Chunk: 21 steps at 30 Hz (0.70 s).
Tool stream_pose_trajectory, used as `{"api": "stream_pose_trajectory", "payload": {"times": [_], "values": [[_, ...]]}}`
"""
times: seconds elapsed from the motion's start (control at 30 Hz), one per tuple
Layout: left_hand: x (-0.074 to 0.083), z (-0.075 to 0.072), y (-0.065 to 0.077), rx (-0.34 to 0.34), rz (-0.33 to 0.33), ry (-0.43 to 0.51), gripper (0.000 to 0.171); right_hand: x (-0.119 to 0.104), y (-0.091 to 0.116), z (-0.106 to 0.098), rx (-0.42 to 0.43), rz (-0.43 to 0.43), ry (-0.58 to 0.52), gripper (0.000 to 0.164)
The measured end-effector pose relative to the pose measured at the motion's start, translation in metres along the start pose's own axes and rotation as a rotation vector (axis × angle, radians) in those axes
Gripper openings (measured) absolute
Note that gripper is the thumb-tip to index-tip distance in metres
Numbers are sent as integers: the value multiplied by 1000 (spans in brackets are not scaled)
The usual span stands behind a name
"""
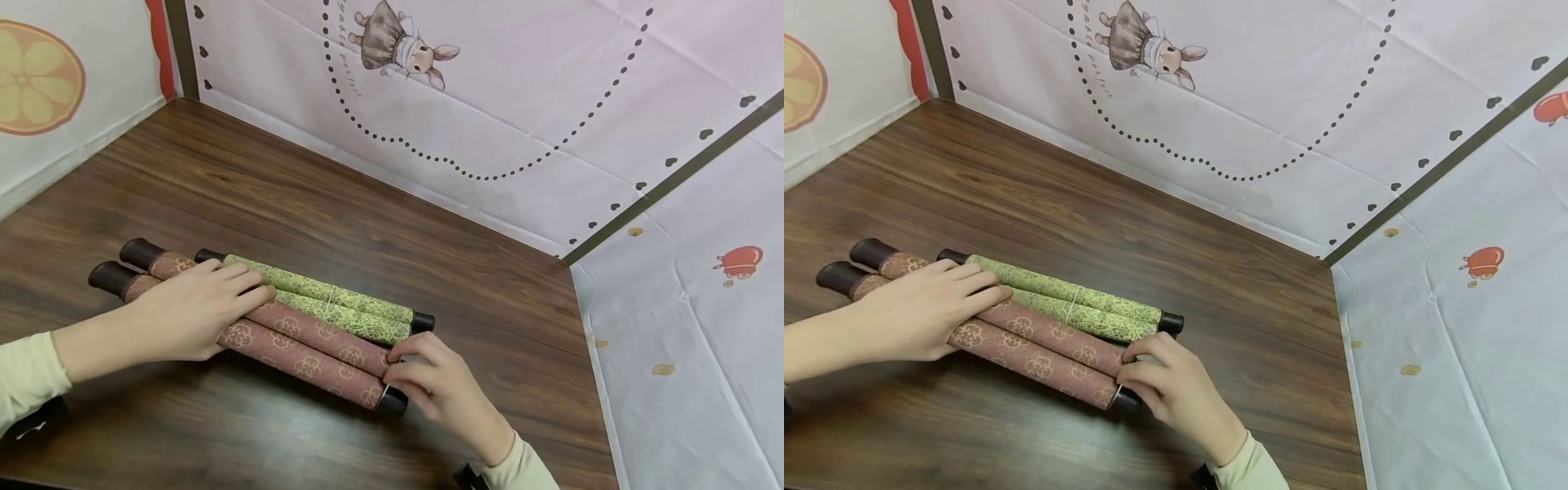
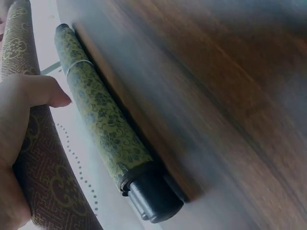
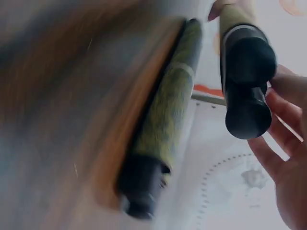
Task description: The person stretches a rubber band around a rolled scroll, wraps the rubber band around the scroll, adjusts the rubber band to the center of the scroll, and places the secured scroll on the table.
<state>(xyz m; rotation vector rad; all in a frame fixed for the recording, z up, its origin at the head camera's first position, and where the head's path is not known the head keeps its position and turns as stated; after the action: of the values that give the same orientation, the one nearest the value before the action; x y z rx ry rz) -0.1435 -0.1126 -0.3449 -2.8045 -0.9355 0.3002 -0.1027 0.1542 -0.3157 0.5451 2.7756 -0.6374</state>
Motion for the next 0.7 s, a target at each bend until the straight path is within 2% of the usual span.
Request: {"api": "stream_pose_trajectory", "payload": {"times": [0.03,0.13,0.17,0.2,0.23,0.27,0.3,0.37,0.43,0.5,0.53,0.57,0.63,0.7], "values": [[0,0,-1,6,8,6,72,7,2,-1,29,37,-160,9],[1,-1,-3,20,35,29,69,33,12,-3,161,164,-752,19],[2,-1,-4,20,43,32,69,42,16,-3,219,207,-902,22],[2,-1,-4,20,48,33,68,50,19,-2,269,256,-1001,23],[3,-1,-4,19,54,32,66,57,22,0,291,300,-1020,23],[3,-1,-5,16,59,30,65,61,24,2,273,332,-989,22],[3,-1,-4,14,65,24,64,63,24,4,224,353,-889,19],[4,-2,-4,9,77,16,63,63,21,10,101,348,-620,17],[4,-3,-4,5,87,14,63,62,17,15,2,329,-406,24],[4,-3,-4,0,94,22,66,64,12,20,-79,362,-386,37],[4,-3,-5,-3,96,27,66,66,11,22,-110,415,-459,43],[4,-3,-5,-5,98,31,67,69,12,26,-141,485,-584,48],[4,-3,-5,-9,101,33,67,71,13,33,-184,619,-917,50],[4,-3,-5,-12,103,30,67,67,14,39,-189,692,-1237,49]]}}
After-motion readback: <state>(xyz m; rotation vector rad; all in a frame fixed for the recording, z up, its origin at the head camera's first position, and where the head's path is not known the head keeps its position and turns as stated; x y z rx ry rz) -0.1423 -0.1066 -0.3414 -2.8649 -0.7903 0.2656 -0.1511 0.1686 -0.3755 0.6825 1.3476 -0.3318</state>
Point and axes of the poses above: each hand's wrist, its own y-axis away from the middle knuckle, its own z-axis out of the palm, x = y × z, the point moved 7 cm from there along -y, towards the middle knuckle, and after that the axes turned 11 degrees about -x, right-handed, at the moved point
